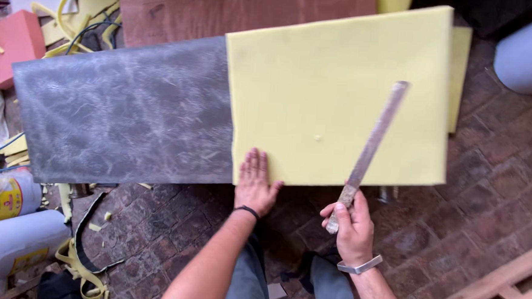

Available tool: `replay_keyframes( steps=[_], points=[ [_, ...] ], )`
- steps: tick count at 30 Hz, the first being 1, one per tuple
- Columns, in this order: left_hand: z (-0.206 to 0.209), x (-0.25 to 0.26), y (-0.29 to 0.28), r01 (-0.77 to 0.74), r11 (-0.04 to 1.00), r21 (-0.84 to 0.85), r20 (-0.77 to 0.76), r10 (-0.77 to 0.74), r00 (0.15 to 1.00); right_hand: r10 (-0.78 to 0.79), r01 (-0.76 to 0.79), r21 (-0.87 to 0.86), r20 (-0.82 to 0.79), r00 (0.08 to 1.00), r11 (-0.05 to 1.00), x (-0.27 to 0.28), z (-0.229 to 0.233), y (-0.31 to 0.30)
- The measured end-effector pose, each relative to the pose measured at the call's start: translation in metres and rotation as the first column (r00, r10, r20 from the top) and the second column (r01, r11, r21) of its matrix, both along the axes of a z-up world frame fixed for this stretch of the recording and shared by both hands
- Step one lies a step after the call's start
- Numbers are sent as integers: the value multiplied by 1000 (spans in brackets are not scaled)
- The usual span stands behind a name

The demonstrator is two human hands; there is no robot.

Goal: The person applies adhesive to a dark marble-patterned board using a spray gun, then places a yellow foam sheet onto the board. They use a metal file to trim the foam edges and smooth the surface, preparing the foam for upholstery.

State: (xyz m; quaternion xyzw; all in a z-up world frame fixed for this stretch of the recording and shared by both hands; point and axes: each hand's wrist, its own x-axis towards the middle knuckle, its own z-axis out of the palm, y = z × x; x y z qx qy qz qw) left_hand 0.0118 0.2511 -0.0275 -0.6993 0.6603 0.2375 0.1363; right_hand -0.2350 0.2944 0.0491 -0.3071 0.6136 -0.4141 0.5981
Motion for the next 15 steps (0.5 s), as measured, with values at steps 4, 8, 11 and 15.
replay_keyframes(
  steps=[4, 8, 11, 15],
  points=[
    [5, 13, 8, -21, 986, -167, -215, -16, 977, 125, -124, 15, -107, 986, 992, 88, 2, -29],
    [26, 48, 5, -480, 873, -89, -727, 272, 630, 93, -93, 15, -21, 995, 996, 149, -7, -55],
    [36, 89, -25, -653, 719, 237, -790, 534, 300, 66, -66, -9, 6, 998, 998, 182, -14, -69],
    [39, 131, -76, -568, 690, 449, -815, 576, 56, 73, -73, -128, -1, 997, 989, 209, -25, -87]
  ],
)
